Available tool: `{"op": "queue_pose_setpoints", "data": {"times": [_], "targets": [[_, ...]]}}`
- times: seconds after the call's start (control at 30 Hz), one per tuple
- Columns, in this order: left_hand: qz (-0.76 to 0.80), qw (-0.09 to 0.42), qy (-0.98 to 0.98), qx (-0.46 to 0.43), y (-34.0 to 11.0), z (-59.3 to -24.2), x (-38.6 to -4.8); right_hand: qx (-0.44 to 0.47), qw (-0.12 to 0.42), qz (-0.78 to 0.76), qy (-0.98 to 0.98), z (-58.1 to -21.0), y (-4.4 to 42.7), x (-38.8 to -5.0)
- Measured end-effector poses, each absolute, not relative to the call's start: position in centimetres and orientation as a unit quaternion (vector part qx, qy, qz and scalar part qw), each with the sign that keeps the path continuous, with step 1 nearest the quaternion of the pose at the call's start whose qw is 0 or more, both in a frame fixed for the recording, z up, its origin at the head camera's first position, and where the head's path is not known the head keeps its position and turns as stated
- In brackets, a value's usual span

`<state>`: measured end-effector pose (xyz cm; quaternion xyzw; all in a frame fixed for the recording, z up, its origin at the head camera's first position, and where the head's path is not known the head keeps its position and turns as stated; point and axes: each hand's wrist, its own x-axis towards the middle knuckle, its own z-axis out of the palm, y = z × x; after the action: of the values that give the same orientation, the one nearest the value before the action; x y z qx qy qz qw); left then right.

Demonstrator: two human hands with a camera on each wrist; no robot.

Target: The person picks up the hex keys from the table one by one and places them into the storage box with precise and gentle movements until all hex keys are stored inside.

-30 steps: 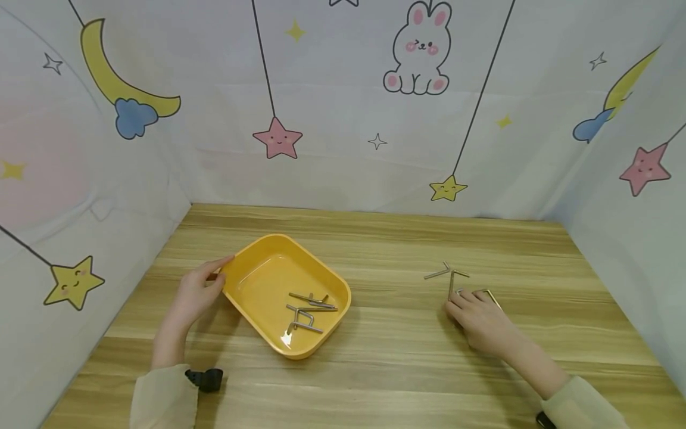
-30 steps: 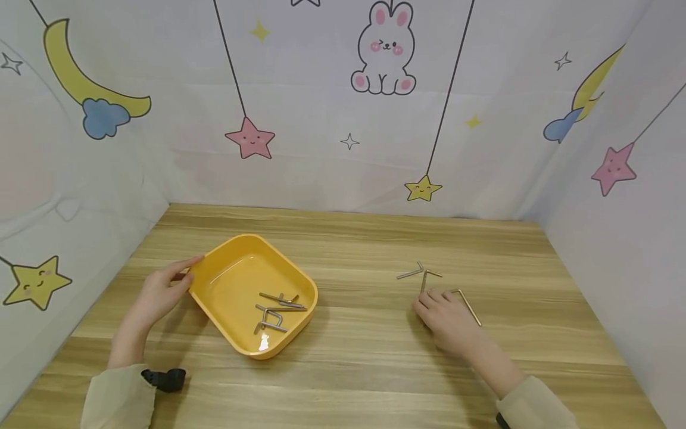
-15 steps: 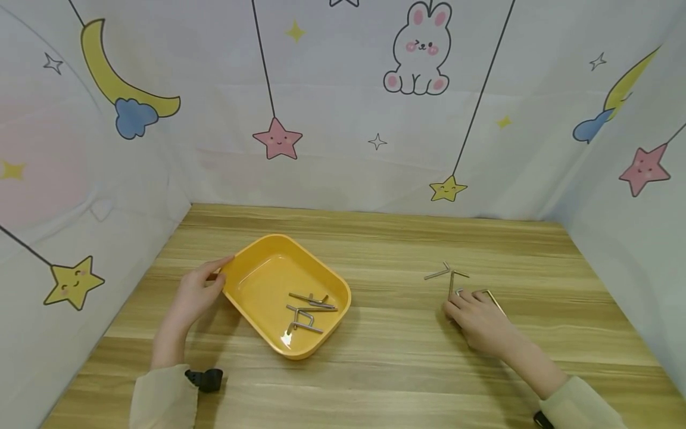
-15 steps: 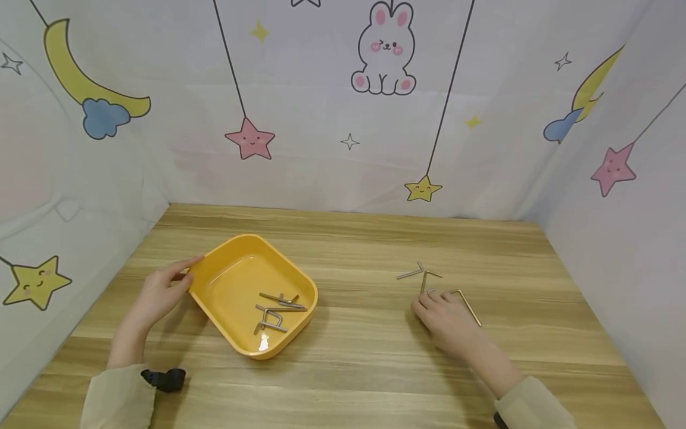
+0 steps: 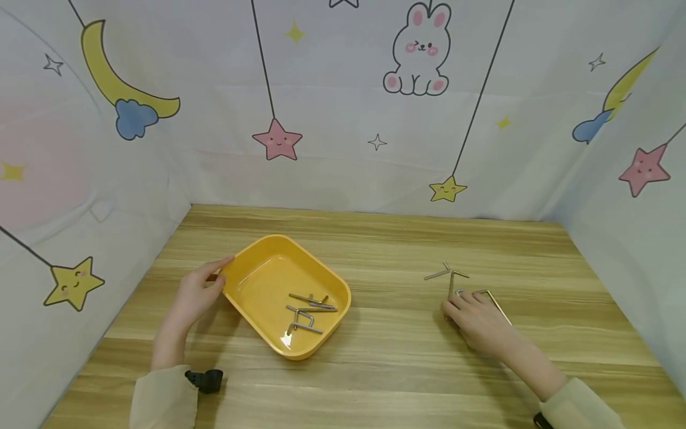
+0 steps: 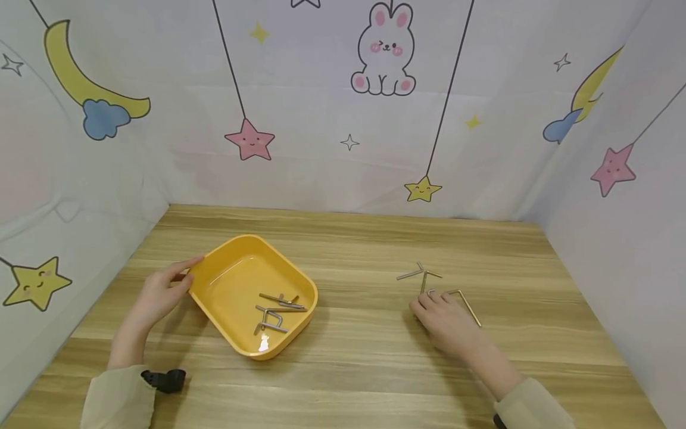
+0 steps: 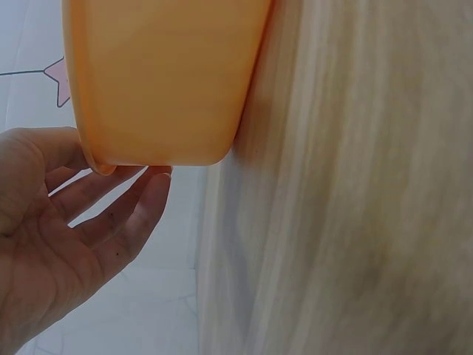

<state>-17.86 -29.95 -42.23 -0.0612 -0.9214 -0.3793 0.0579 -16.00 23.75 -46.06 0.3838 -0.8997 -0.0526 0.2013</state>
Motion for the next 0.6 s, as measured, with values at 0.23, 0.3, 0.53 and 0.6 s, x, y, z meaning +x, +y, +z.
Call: {"op": "queue_pose_setpoints", "data": {"times": [0.23,0.3,0.53,0.6], "targets": [[-0.373,0.056,-0.924,-0.061,-29.9,-42.1,-17.9,0.384,0.211,-0.042,-0.898,-45.9,23.2,-15.9],[-0.372,0.055,-0.924,-0.061,-30.0,-42.1,-17.9,0.382,0.209,-0.043,-0.899,-45.9,23.1,-15.9],[-0.371,0.055,-0.925,-0.064,-30.0,-42.2,-17.9,0.376,0.192,-0.042,-0.905,-45.9,22.8,-15.8],[-0.371,0.055,-0.925,-0.064,-30.0,-42.2,-17.9,0.379,0.195,-0.038,-0.904,-45.8,22.6,-15.8]]}}
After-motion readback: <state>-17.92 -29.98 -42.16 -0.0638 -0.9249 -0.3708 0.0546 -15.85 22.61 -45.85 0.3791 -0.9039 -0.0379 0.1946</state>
